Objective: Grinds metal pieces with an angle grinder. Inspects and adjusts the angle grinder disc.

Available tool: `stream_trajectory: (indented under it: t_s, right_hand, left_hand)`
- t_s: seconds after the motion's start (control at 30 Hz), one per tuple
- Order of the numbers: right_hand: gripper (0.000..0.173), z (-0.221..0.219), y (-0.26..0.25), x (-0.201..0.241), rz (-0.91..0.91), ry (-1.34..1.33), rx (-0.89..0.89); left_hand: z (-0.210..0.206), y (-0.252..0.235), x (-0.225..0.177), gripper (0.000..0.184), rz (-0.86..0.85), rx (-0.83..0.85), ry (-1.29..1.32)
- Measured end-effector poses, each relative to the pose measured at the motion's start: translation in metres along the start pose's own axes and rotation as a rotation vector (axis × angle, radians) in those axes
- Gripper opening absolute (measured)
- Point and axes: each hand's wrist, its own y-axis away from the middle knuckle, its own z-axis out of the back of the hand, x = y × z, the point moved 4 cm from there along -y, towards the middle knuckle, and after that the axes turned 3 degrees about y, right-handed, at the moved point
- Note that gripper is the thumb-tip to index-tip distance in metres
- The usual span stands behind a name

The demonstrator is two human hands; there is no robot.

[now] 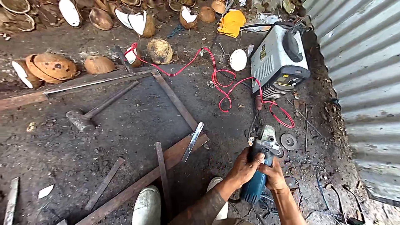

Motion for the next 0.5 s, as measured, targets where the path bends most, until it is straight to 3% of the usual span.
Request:
stream_trajectory:
  t_s: [0.13, 0.27, 0.5]
  right_hand:
    - [0.074, -0.017, -0.004, -0.011, -0.065, 0.167, -0.139]
    - [0.075, -0.025, -0.003, -0.022, -0.113, 0.334, -0.169]
    - [0.072, -0.028, 0.002, -0.034, -0.143, 0.296, -0.208]
  left_hand:
    - [0.012, -0.003, 0.013, 0.046, 0.144, -0.189, -0.033]
    - [0.022, -0.003, 0.029, 0.050, 0.245, -0.296, 0.022]
    - [0.030, -0.004, 0.040, 0.058, 0.356, -0.318, 0.004]
